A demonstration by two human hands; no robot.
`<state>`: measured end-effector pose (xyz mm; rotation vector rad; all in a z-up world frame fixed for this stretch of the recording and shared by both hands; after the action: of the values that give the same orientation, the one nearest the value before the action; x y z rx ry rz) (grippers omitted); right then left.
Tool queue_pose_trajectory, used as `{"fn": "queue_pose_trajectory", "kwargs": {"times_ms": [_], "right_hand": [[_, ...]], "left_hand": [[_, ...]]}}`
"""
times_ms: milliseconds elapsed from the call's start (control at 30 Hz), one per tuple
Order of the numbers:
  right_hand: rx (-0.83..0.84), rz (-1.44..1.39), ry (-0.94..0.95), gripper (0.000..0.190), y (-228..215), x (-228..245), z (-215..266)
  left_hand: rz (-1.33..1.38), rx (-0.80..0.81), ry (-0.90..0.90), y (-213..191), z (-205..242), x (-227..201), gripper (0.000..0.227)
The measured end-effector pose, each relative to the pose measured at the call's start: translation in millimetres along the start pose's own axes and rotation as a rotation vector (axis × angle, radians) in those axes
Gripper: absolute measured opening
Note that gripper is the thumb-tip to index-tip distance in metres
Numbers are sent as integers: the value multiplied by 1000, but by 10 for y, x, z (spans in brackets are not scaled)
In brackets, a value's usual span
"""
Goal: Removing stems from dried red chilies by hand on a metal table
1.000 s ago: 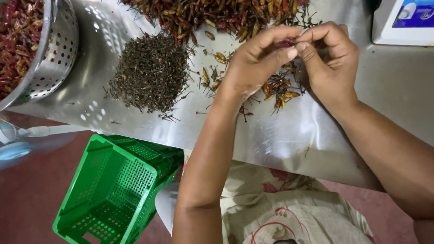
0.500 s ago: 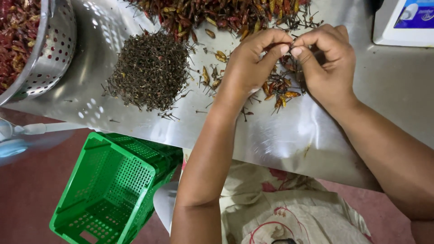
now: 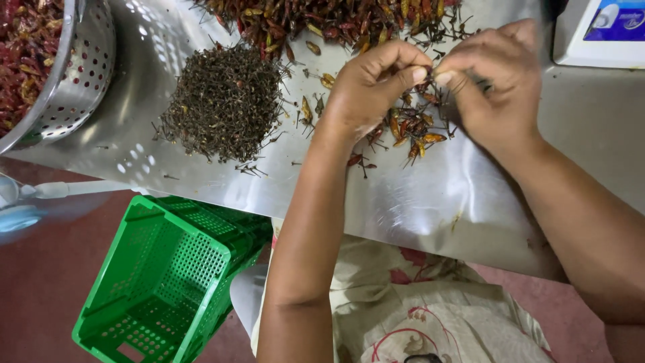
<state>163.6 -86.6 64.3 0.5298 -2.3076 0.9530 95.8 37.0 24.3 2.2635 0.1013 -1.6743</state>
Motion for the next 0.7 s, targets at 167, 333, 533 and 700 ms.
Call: {"fn": "queue_pose_trajectory", "kwargs": {"times_ms": [167, 333, 533, 700], "right_hand": [[-128, 309, -102, 16, -108, 99, 30], [-106, 357, 46, 15, -141, -252, 91], [3, 508, -5, 17, 59, -171, 104], [59, 693, -112, 43, 191, 41, 115]], "left_hand": [[-183, -162, -54, -143, 23, -74, 14], [101, -323, 75, -654, 95, -251, 10], [507, -334, -43, -563, 64, -188, 39], [-108, -404, -101, -422, 110, -47, 7]]}}
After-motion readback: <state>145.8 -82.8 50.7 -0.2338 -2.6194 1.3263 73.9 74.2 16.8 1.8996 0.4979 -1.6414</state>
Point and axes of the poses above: each hand's wrist, its own z-axis away from the middle knuckle, its own y-axis out of the palm, x = y × z, the point moved 10 cm from there along -z, towards the middle knuckle, and after that the axes turned 4 degrees about z, right-handed, at the moved point
